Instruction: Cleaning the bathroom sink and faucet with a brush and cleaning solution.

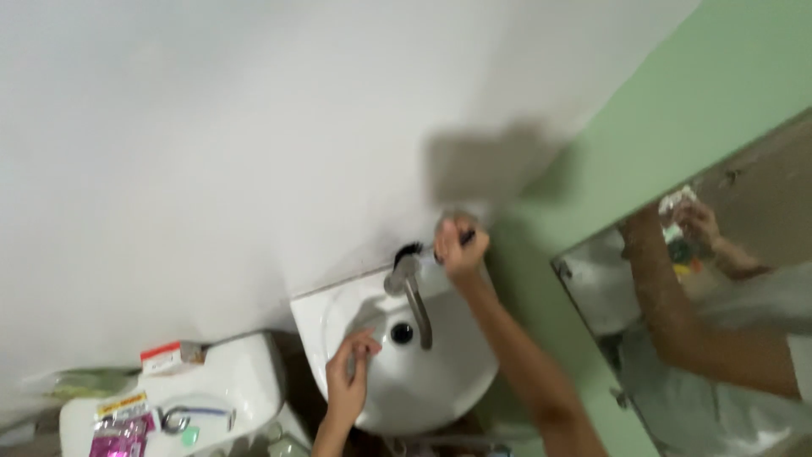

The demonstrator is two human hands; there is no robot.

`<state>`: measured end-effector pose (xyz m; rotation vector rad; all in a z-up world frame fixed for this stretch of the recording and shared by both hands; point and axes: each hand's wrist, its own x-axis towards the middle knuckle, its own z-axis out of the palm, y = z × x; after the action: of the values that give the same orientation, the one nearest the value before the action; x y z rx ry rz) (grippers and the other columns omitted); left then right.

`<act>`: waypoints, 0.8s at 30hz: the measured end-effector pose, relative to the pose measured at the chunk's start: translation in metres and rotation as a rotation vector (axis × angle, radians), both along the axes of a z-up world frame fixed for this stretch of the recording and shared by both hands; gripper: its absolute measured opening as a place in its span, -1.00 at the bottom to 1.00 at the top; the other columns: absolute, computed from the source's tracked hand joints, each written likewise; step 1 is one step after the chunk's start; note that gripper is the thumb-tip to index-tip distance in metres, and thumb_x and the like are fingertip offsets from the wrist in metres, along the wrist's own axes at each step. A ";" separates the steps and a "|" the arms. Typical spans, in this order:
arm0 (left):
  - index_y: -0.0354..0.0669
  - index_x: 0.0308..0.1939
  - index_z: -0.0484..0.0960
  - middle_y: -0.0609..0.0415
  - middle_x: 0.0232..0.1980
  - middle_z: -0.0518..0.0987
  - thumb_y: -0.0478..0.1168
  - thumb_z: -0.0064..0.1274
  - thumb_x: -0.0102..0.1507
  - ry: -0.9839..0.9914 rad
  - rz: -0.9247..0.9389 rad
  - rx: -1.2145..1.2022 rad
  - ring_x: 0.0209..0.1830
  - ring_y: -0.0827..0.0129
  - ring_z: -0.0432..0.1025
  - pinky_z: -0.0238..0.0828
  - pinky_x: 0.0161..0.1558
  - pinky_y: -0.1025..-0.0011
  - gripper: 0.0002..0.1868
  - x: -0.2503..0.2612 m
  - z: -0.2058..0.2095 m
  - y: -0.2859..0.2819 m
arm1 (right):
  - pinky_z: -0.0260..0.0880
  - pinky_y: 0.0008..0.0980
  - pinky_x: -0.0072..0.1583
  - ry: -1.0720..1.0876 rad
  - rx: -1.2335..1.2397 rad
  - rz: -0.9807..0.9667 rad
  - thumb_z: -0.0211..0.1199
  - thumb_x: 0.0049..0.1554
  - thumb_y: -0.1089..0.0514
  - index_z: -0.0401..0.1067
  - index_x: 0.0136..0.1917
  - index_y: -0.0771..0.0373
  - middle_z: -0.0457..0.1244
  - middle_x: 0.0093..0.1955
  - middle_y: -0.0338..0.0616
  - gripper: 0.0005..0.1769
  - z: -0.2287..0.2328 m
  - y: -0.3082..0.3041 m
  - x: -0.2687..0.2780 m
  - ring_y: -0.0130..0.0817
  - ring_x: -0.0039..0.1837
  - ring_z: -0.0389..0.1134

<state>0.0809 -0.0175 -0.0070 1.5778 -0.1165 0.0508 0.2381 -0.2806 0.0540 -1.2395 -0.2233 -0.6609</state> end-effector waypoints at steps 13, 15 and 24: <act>-0.41 -0.09 0.60 0.02 -0.10 0.69 -0.38 -0.13 0.39 -0.035 -0.121 -0.024 -0.27 0.38 0.52 0.47 -0.06 0.41 -0.81 0.013 0.012 -0.005 | 0.05 -0.43 -0.39 -0.194 0.160 0.084 0.09 0.31 0.35 0.12 -0.20 0.12 0.03 -0.42 -0.31 -0.71 -0.022 -0.022 -0.008 -0.53 -0.44 -0.01; -0.35 -0.02 0.64 0.04 -0.25 0.68 -0.37 -0.13 0.39 -0.034 -0.054 0.036 -0.25 0.41 0.54 0.49 -0.06 0.43 -0.78 0.010 0.015 -0.003 | 0.00 -0.44 -0.37 -0.134 -0.008 0.061 0.12 0.40 0.27 0.06 -0.23 0.06 -0.02 -0.45 -0.32 -0.60 -0.042 0.002 -0.014 -0.50 -0.43 -0.04; -0.31 0.06 0.63 0.06 -0.28 0.67 -0.36 -0.13 0.39 -0.058 -0.044 0.021 -0.24 0.40 0.56 0.50 -0.06 0.42 -0.74 0.011 0.023 -0.005 | 0.00 -0.44 -0.34 -0.066 -0.113 -0.030 0.15 0.36 0.25 0.05 -0.27 0.10 -0.02 -0.46 -0.33 -0.58 -0.025 0.009 -0.015 -0.51 -0.41 -0.03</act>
<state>0.0918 -0.0224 0.0164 1.5943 -0.1972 0.0609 0.2228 -0.2714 0.0286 -1.3323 -0.3007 -0.7234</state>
